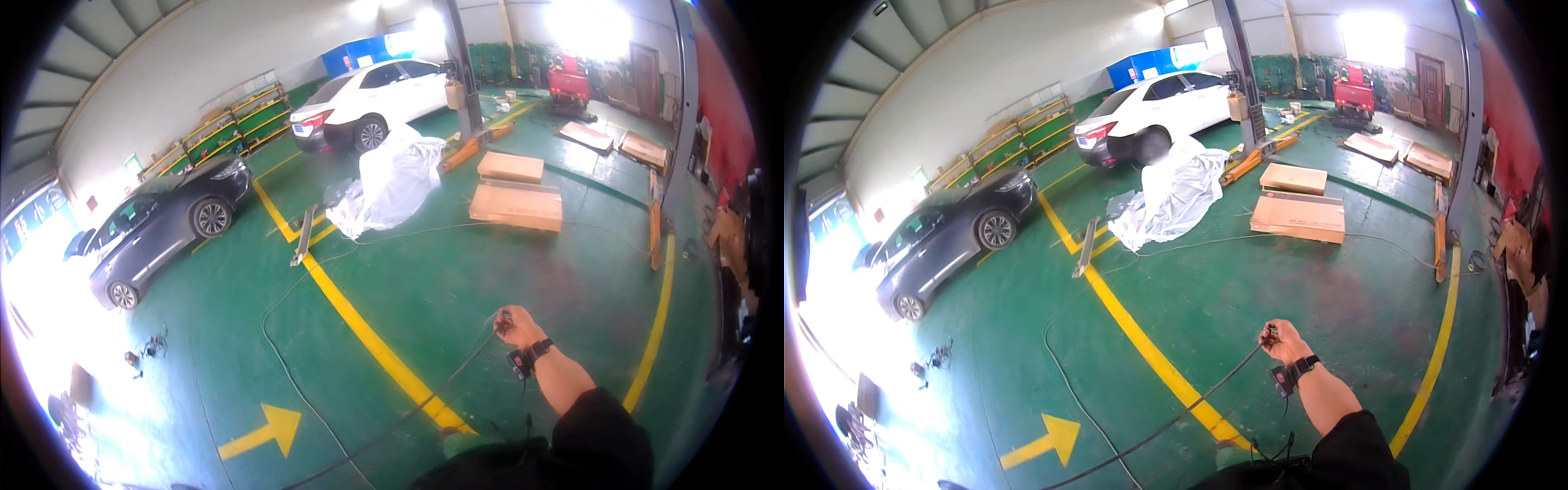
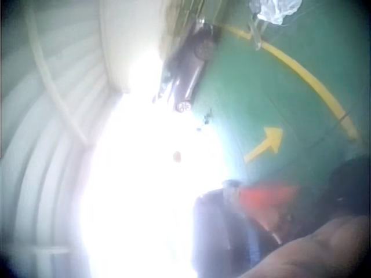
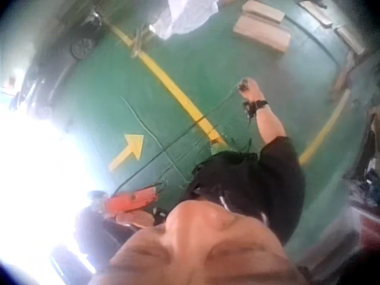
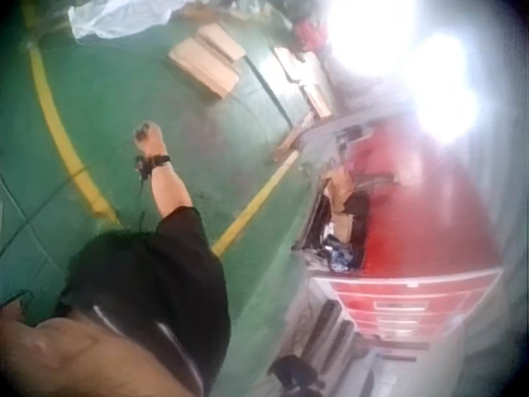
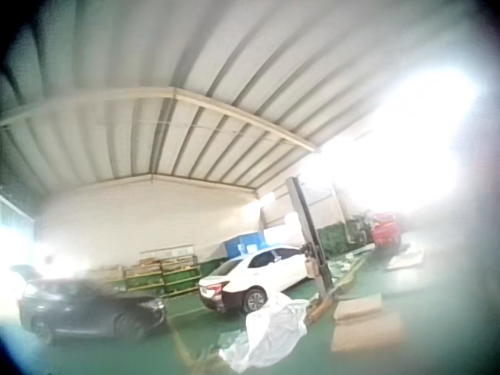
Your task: The person picks up a grinding wheel from a shelf, attaches it to an angle grinder, and then uses the grinder to sharpen a metal tool while holding the tool against the underside of a car.
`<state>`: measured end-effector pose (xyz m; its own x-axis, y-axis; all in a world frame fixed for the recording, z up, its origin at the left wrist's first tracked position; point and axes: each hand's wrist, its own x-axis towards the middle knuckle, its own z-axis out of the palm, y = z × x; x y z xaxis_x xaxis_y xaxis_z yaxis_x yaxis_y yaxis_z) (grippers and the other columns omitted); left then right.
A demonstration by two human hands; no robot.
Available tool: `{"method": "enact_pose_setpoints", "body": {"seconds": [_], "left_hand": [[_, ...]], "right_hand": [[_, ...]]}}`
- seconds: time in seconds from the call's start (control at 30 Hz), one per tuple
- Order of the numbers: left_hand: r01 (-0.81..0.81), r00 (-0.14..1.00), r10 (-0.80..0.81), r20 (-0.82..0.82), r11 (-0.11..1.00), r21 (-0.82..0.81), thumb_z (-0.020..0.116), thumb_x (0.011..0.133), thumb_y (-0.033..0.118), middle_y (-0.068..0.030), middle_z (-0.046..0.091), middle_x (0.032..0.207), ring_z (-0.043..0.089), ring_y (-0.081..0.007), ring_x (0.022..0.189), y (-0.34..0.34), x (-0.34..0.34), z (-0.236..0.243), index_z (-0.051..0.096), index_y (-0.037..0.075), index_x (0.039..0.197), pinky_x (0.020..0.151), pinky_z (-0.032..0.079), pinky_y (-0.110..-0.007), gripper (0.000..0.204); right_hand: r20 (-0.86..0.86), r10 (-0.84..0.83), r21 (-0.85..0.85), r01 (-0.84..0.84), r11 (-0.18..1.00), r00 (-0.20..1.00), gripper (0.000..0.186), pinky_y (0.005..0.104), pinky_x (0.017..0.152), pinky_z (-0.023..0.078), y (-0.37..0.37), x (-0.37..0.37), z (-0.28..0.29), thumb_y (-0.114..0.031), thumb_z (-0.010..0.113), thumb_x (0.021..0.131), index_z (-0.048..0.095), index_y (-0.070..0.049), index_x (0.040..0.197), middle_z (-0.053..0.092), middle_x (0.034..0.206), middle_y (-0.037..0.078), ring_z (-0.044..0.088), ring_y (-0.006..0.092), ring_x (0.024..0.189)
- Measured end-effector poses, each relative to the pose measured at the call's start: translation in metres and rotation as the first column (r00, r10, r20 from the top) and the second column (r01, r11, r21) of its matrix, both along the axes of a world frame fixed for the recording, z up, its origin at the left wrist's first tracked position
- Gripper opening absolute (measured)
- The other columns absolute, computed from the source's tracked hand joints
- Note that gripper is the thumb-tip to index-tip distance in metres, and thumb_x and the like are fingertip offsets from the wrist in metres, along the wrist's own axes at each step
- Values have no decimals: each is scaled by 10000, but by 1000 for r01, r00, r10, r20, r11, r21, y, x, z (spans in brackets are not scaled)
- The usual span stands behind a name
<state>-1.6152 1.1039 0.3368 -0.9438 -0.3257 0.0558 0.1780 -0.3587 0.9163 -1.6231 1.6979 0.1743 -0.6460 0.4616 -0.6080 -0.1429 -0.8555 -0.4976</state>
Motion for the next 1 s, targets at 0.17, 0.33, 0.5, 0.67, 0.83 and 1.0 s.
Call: {"method": "enact_pose_setpoints", "body": {"seconds": [0.17, 0.33, 0.5, 0.67, 0.83, 1.0], "left_hand": [[-18, 999, 18, 27, 1000, -12, 731, 829, 403, -173, 591, 1311, 611, -360, 1135, 17, -134, 6, 512, 45, 1368, 943, 528, -471, 683], [-65, 997, 67, 43, 997, -29, 712, 833, 427, -173, 595, 1299, 614, -354, 1129, 6, -263, -12, 504, 35, 1374, 938, 532, -471, 698], [-17, 999, 17, 41, 1000, -9, 692, 838, 451, -173, 600, 1286, 617, -348, 1122, -3, -414, -33, 495, 26, 1379, 932, 536, -470, 715], [-46, 999, 47, 26, 998, -36, 672, 843, 475, -173, 604, 1274, 620, -342, 1115, -32, -541, -19, 487, 17, 1385, 927, 541, -470, 733], [3, 1000, -3, -4, 1000, -29, 652, 848, 499, -173, 608, 1262, 624, -335, 1108, -58, -660, -26, 478, 8, 1391, 921, 545, -469, 753], [185, 982, -184, -50, 982, 25, 632, 852, 523, -173, 612, 1249, 627, -329, 1101, -89, -782, -85, 470, -1, 1397, 916, 549, -468, 773]], "right_hand": [[32, -256, 118, 251, 961, 966, 129, 338, 502, 451, 73, -123, -46, -64, 519, 895, 517, -53, 767, 481, 627, 41, 488, 183, 544], [95, -523, 356, 462, 813, 847, 66, 293, 451, 413, 137, -230, -47, -98, 559, 877, 539, -86, 815, 497, 659, 21, 476, 137, 528], [165, -822, 702, 520, 486, 545, 241, 369, 442, 386, 212, -285, -61, -242, 510, 886, 516, -55, 735, 502, 653, 53, 471, 176, 499], [278, -689, 525, 495, 692, 669, 321, 419, 452, 340, 133, -431, -14, -337, 477, 912, 555, -34, 835, 486, 669, 62, 491, 219, 547], [268, -364, 628, 124, 768, 892, 245, 259, 408, 277, 24, -609, 46, -318, 528, 977, 586, -101, 881, 408, 608, -42, 356, 88, 468], [89, 163, 969, -124, 213, 983, 212, 275, 444, 344, -116, -798, 104, -238, 564, 1021, 630, -75, 903, 458, 601, -6, 427, 76, 517]]}}
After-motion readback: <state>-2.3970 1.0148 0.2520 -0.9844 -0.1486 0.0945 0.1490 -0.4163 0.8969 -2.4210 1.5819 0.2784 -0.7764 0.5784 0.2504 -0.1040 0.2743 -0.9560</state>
